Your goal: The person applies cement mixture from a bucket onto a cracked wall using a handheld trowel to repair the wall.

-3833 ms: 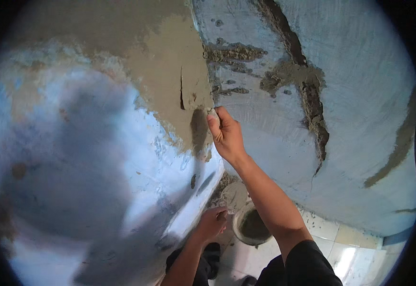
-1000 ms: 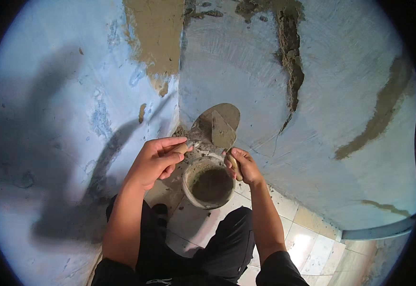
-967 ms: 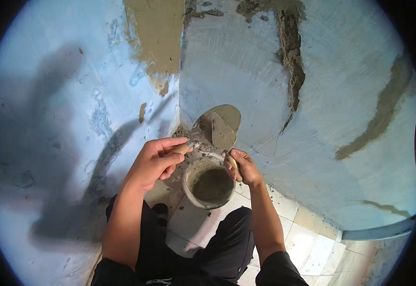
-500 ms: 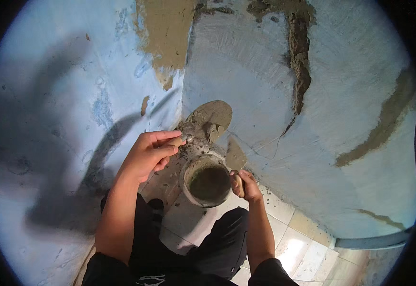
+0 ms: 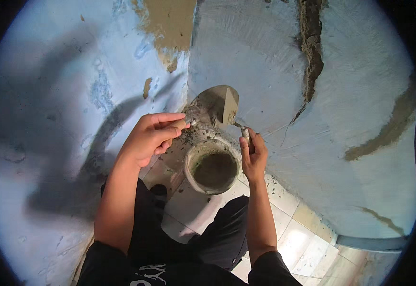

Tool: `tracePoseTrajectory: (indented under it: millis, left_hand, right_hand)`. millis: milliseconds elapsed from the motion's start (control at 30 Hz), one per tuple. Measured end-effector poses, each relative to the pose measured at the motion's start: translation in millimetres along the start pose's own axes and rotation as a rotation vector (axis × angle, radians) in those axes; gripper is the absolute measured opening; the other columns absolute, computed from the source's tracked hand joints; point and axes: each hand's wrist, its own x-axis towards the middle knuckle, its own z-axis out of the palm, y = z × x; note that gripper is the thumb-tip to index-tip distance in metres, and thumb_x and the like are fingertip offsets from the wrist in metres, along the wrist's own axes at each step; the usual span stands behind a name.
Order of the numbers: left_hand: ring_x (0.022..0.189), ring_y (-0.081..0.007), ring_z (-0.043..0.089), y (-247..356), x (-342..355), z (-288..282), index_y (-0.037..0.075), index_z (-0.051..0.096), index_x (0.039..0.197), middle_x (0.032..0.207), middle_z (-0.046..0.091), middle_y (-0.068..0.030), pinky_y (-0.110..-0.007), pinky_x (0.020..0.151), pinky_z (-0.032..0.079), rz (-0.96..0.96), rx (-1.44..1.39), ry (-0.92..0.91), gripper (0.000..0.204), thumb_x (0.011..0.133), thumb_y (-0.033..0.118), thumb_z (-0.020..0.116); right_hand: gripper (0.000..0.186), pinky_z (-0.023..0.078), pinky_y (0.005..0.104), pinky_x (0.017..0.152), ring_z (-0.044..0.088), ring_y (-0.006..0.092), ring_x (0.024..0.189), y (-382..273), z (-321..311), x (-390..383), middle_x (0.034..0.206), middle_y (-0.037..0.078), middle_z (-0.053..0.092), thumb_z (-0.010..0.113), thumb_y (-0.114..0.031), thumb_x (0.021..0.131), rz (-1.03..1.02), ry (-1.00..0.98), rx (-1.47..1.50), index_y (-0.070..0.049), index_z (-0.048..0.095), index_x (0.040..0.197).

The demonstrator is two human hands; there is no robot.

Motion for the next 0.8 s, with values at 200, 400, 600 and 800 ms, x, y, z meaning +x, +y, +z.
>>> tracePoseTrajectory:
  millis: [200, 400, 600, 800]
  left_hand:
    - [0.056, -0.0032, 0.041, 2.7, 0.9, -6.1, -0.004, 0.058, 0.139, 0.128, 0.07, -0.0167, -0.02, 0.045, 0.029, 0.067, 0.0, 0.079, 0.049, 0.091, -0.002, 0.062]
    - [0.058, -0.0034, 0.044, 4.3, 0.7, -1.6, -0.003, 0.057, 0.14, 0.125, 0.07, -0.0149, -0.02, 0.046, 0.032, 0.11, 0.044, 0.154, 0.049, 0.091, -0.003, 0.063]
    - [0.059, -0.003, 0.046, 1.3, -3.4, -3.1, -0.003, 0.056, 0.141, 0.126, 0.069, -0.0146, -0.02, 0.047, 0.033, 0.133, 0.034, 0.245, 0.05, 0.092, -0.001, 0.063]
    - [0.06, -0.0049, 0.05, -2.9, 0.4, 14.6, -0.009, 0.054, 0.14, 0.118, 0.071, -0.0146, -0.021, 0.046, 0.037, 0.141, 0.022, 0.197, 0.052, 0.091, 0.0, 0.067]
  right_hand:
    - [0.034, 0.05, 0.0341, 0.076, 0.061, 0.0254, 0.078, 65.7, 13.7, -63.1, 0.089, 0.014, 0.062, 0.07, -0.02, 0.097, 0.164, -0.064, -0.072, 0.002, 0.068, 0.123]
    - [0.038, 0.047, 0.0244, 0.052, 0.057, 0.0093, 0.059, 67.0, 44.0, -117.3, 0.083, 0.003, 0.059, 0.062, -0.026, 0.104, 0.573, -0.124, 0.34, 0.003, 0.056, 0.129]
    - [0.028, 0.042, 0.0287, 0.042, 0.052, 0.0116, 0.05, 7.0, 136.1, -136.5, 0.074, 0.003, 0.054, 0.056, -0.027, 0.104, 0.894, -0.419, 0.839, -0.002, 0.05, 0.117]
    - [0.023, 0.038, 0.0345, 0.038, 0.05, 0.0168, 0.045, 29.5, 245.2, -156.7, 0.072, 0.007, 0.055, 0.054, -0.025, 0.102, 1.197, -0.27, 0.88, -0.002, 0.053, 0.102]
